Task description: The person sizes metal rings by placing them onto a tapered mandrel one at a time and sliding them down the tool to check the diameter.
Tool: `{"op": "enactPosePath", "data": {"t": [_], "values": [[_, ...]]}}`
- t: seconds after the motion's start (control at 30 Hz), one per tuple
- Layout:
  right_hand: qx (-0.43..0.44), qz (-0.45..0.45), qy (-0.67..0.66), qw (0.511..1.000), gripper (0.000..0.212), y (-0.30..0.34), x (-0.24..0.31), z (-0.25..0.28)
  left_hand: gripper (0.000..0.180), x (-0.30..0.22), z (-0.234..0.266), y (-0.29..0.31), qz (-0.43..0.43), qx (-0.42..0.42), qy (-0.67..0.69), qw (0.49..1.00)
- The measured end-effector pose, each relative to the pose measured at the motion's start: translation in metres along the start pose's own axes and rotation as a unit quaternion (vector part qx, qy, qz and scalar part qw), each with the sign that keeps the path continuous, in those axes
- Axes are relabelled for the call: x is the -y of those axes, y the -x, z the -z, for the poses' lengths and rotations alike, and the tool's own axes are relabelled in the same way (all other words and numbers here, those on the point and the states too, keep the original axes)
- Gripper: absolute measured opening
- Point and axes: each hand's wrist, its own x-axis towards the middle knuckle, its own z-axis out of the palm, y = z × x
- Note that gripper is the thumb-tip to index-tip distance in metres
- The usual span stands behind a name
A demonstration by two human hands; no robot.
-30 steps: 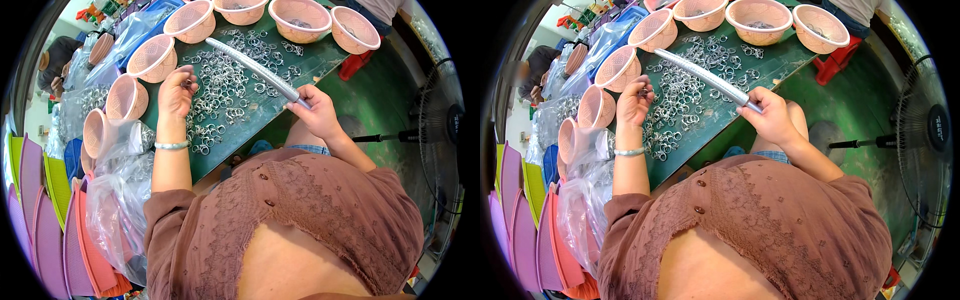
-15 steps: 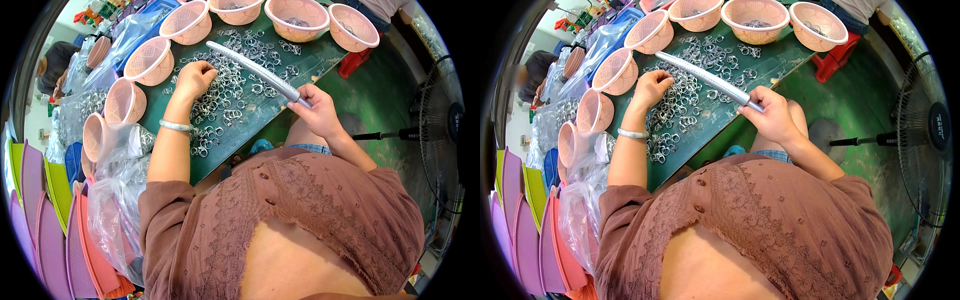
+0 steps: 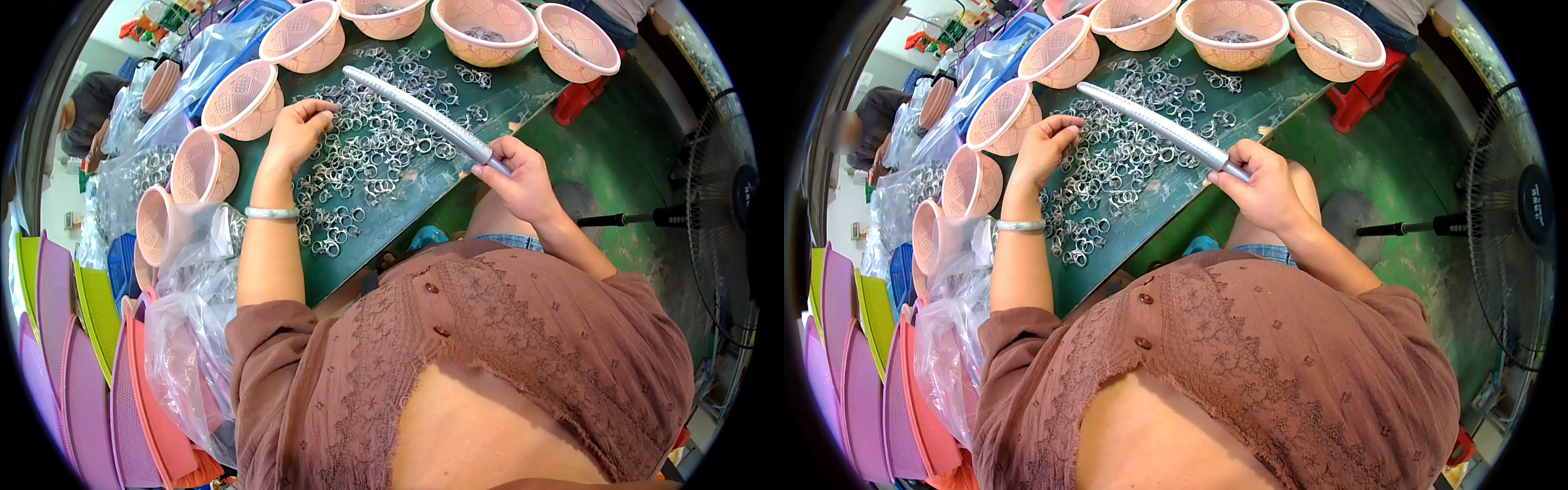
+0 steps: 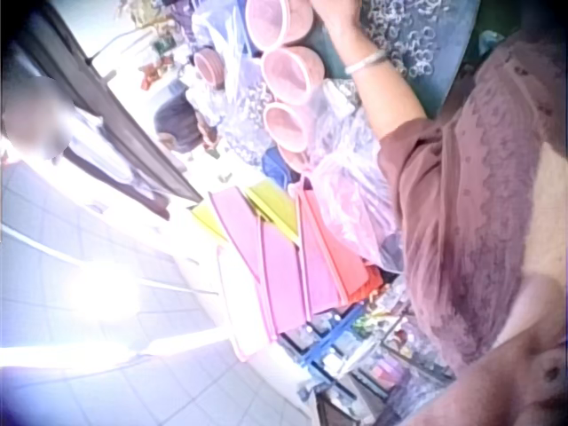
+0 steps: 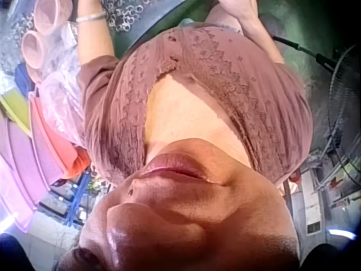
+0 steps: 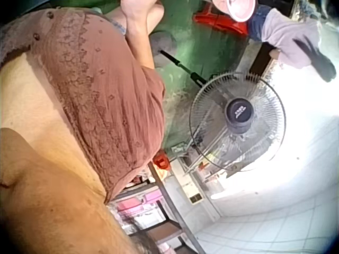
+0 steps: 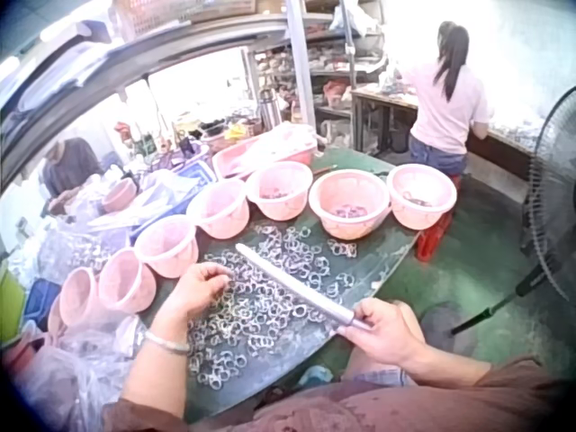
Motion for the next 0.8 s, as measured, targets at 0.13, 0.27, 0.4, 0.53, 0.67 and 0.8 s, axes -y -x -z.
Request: {"op": "enactPosePath", "data": {"t": [0.13, 0.27, 0.4, 0.53, 0.67, 0.8], "values": [[-0.004, -0.009, -0.008, 1.000, 0.015, 0.000, 0.000, -0.001, 0.028, 0.011, -0.011, -0.016, -0.123, -0.104, -0.219, 0.962], [-0.006, -0.009, -0.016, 1.000, 0.015, 0.000, -0.002, -0.001, 0.033, -0.009, -0.032, -0.011, -0.241, -0.058, -0.348, 0.904], [-0.008, -0.006, 0.005, 1.000, 0.015, 0.001, -0.003, 0.003, 0.023, -0.009, -0.040, -0.018, -0.118, 0.099, -0.141, 0.978], [-0.029, -0.030, 0.045, 0.998, 0.015, 0.002, -0.005, 0.008, 0.022, -0.024, -0.024, -0.005, -0.071, 0.082, 0.143, 0.984], [-0.029, -0.043, 0.066, 0.996, 0.015, 0.002, -0.004, 0.010, 0.018, 0.006, 0.008, -0.022, -0.065, -0.111, -0.028, 0.991], [-0.025, -0.017, 0.037, 0.999, 0.016, 0.001, -0.001, 0.006, 0.018, 0.018, 0.022, -0.021, -0.069, -0.128, -0.208, 0.967]]}}
